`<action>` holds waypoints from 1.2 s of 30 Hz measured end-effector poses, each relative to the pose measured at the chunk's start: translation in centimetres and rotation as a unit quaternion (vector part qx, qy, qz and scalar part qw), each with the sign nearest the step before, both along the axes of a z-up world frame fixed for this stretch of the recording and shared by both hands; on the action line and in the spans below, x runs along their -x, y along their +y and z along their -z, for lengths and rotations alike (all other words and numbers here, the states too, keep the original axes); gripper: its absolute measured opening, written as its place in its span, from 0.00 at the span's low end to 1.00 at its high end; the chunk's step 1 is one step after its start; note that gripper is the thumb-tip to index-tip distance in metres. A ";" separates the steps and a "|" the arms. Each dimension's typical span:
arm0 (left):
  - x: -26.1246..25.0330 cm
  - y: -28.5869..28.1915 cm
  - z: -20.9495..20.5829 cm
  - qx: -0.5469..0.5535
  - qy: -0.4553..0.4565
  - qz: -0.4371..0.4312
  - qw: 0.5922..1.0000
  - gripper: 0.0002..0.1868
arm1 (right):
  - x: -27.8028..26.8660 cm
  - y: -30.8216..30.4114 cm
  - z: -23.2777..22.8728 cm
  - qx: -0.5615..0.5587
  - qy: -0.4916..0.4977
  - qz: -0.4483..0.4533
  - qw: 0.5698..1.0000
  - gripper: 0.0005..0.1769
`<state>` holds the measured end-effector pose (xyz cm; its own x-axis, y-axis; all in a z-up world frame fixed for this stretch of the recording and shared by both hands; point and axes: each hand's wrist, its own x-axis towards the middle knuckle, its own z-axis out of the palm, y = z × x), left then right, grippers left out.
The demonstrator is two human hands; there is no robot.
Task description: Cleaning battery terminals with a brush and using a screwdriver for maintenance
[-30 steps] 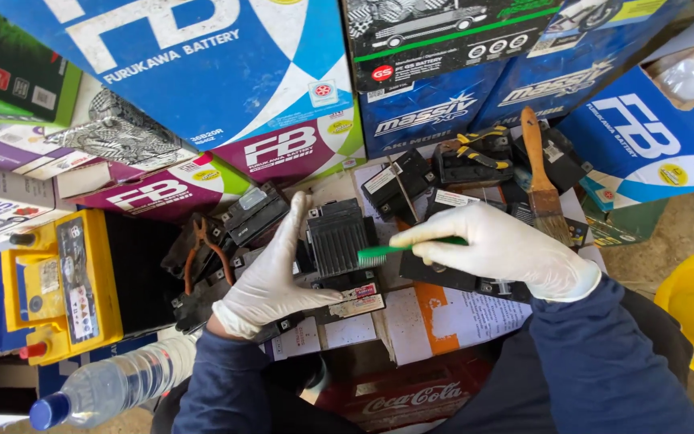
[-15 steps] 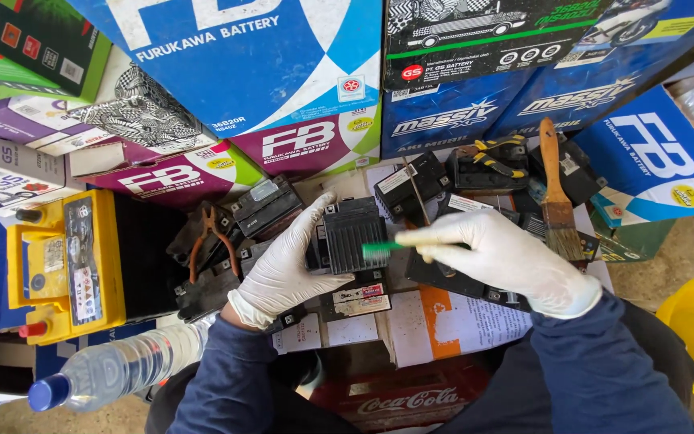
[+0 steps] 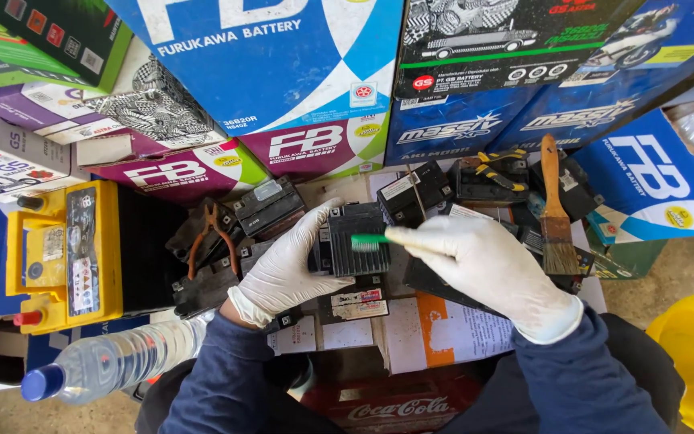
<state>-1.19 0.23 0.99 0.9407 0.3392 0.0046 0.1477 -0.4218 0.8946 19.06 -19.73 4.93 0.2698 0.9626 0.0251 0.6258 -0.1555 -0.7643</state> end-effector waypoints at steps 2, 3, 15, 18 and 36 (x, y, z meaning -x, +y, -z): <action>0.0 0.0 -0.1 0.001 0.009 0.002 1.000 0.59 | 0.3 -0.4 -1.4 0.015 0.010 -0.052 0.999 0.17; 0.1 0.0 0.1 0.002 0.009 0.000 1.000 0.59 | 0.4 -0.3 -1.7 0.016 0.009 -0.054 0.998 0.17; 0.2 0.2 0.1 -0.011 0.002 -0.001 1.000 0.57 | 0.7 -1.2 -1.3 0.101 -0.146 -0.095 0.980 0.15; 0.2 -0.1 0.3 -0.018 -0.011 0.006 1.000 0.56 | 0.8 -1.0 -1.1 0.087 -0.021 -0.088 0.992 0.14; 0.1 -0.1 0.0 -0.024 -0.006 0.006 1.000 0.57 | 0.2 -0.2 -0.2 -0.005 0.025 0.026 0.999 0.18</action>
<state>-1.28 0.17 0.98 0.9445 0.3268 0.0322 0.1316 -0.4665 0.8747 18.84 -19.94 5.14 0.3213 0.9468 0.0191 0.5778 -0.1800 -0.7961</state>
